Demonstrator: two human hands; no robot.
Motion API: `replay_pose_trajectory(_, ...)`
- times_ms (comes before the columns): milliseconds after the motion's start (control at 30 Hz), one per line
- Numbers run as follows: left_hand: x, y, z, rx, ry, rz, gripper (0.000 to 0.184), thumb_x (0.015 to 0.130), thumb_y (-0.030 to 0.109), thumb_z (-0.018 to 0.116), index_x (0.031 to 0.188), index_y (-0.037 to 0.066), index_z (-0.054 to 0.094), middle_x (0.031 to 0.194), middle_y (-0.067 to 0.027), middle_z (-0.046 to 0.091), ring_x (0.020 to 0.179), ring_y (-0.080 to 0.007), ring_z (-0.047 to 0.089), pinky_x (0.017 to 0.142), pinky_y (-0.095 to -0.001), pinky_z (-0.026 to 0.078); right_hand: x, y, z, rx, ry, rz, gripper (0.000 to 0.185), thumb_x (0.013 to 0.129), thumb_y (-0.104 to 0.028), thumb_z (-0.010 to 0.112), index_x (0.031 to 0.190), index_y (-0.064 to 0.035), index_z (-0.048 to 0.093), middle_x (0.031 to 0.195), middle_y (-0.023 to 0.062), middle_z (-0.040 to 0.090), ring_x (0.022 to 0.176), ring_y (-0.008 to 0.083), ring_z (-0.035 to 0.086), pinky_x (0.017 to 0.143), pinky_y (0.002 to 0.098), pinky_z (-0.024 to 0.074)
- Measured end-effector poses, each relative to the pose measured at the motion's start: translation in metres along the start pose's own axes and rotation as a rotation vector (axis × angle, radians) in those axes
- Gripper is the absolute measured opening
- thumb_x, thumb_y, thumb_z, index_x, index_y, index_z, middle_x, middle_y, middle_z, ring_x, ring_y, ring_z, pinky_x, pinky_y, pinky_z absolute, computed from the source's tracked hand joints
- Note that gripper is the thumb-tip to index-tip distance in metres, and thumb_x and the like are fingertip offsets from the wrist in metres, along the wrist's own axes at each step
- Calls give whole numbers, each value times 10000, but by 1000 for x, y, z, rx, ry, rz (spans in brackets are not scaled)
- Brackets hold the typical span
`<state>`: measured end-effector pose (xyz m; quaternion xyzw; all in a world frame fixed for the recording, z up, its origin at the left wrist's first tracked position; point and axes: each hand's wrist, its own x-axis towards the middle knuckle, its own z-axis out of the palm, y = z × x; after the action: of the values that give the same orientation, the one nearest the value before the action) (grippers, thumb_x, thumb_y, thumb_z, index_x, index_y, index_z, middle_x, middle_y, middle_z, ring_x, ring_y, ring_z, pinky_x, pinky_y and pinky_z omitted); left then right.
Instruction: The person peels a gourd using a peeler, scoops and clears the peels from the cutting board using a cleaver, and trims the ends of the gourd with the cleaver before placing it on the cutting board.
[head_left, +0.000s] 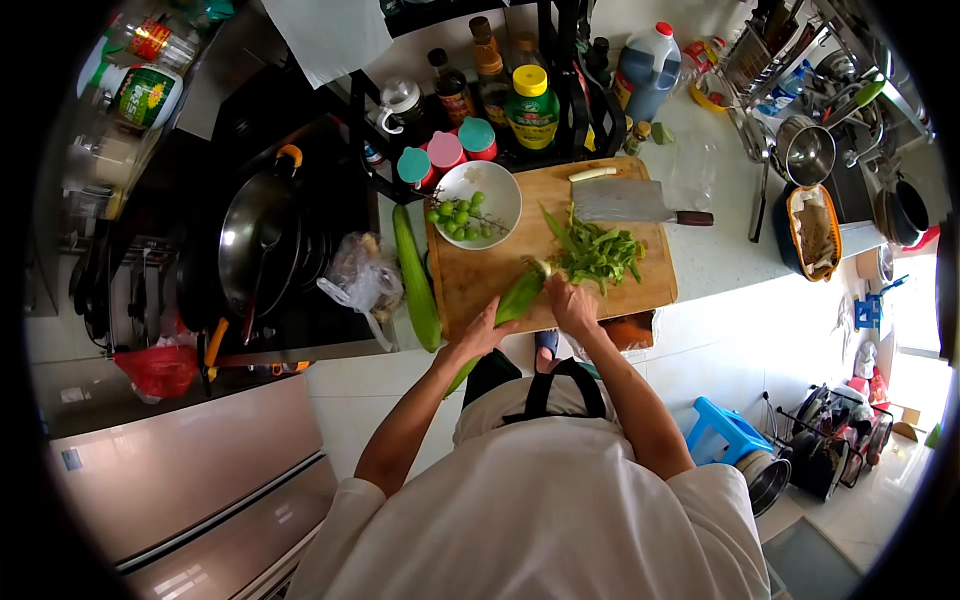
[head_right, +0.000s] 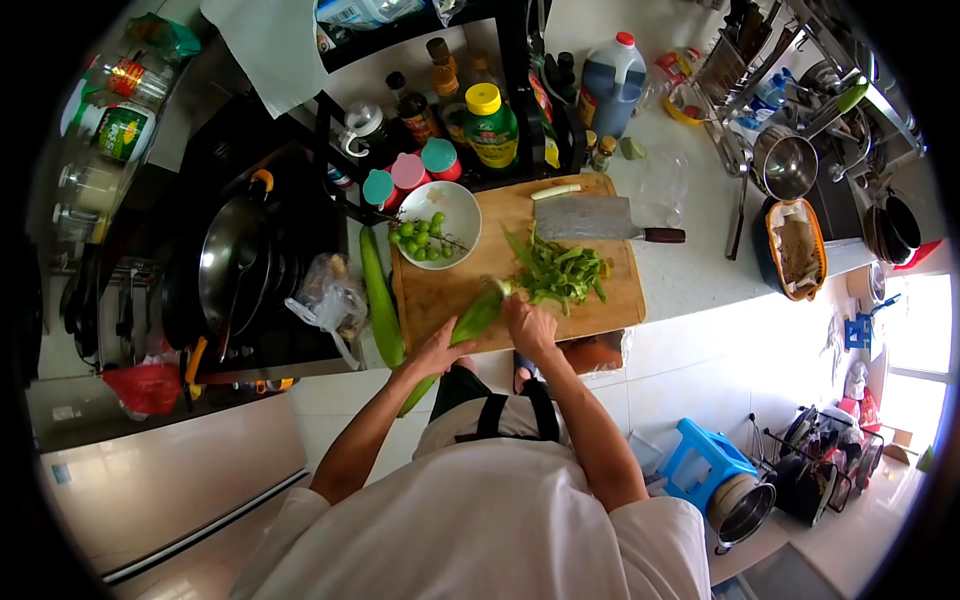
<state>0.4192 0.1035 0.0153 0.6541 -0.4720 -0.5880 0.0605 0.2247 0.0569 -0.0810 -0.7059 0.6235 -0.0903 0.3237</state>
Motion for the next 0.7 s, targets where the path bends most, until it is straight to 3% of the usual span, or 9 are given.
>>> replay_pose_trajectory(167,45,-81,23,189,231,323,800,879,371,643,1431,-48,244,1290,-292,507,1199,-375,519,964,-398,426,12,21,-6,-33,71,-45,302,953,-389,445,932,-100,529,742,237,630,698,468,603,595,560,457)
replay_pose_trajectory(267,49,-86,22,128,126,279,821,895,328,630,1436,-84,170,1413,-318,354,1302,-373,405,1041,-375,369,8,25,-2,-6,126,-73,275,952,-360,458,925,-92,515,698,225,618,663,463,594,568,559,440)
replay_pose_trajectory(367,43,-92,27,158,262,408,752,892,316,630,1423,-45,238,1358,-293,437,1215,-371,498,982,-385,420,4,22,-12,-27,204,2,256,953,-334,464,922,-82,498,689,218,611,654,452,593,557,552,432)
replay_pose_trajectory(467,1,-43,1,54,136,393,627,896,298,619,1378,12,338,1194,-225,576,1043,-343,602,900,-391,466,-7,1,-53,4,277,0,229,942,-293,475,961,-73,538,766,196,643,658,432,606,563,539,440)
replay_pose_trajectory(567,-10,-40,-10,116,163,351,539,884,255,632,1323,44,401,993,-153,627,792,-246,640,753,-361,507,-13,-1,-72,49,265,-37,189,908,-246,552,990,-76,546,824,183,654,705,418,619,583,515,463)
replay_pose_trajectory(600,-20,-22,-16,12,64,134,568,877,227,652,1349,44,392,905,-108,618,686,-164,606,661,-317,506,-13,12,-66,23,209,-54,207,908,-254,556,1014,-77,547,824,189,654,719,420,620,597,508,470)
replay_pose_trajectory(700,-11,-35,-17,-161,15,207,593,879,204,658,1382,64,378,881,-75,604,638,-125,588,598,-284,491,-16,21,-52,88,149,-54,237,890,-215,578,1086,-82,568,929,200,644,814,424,617,661,498,490)
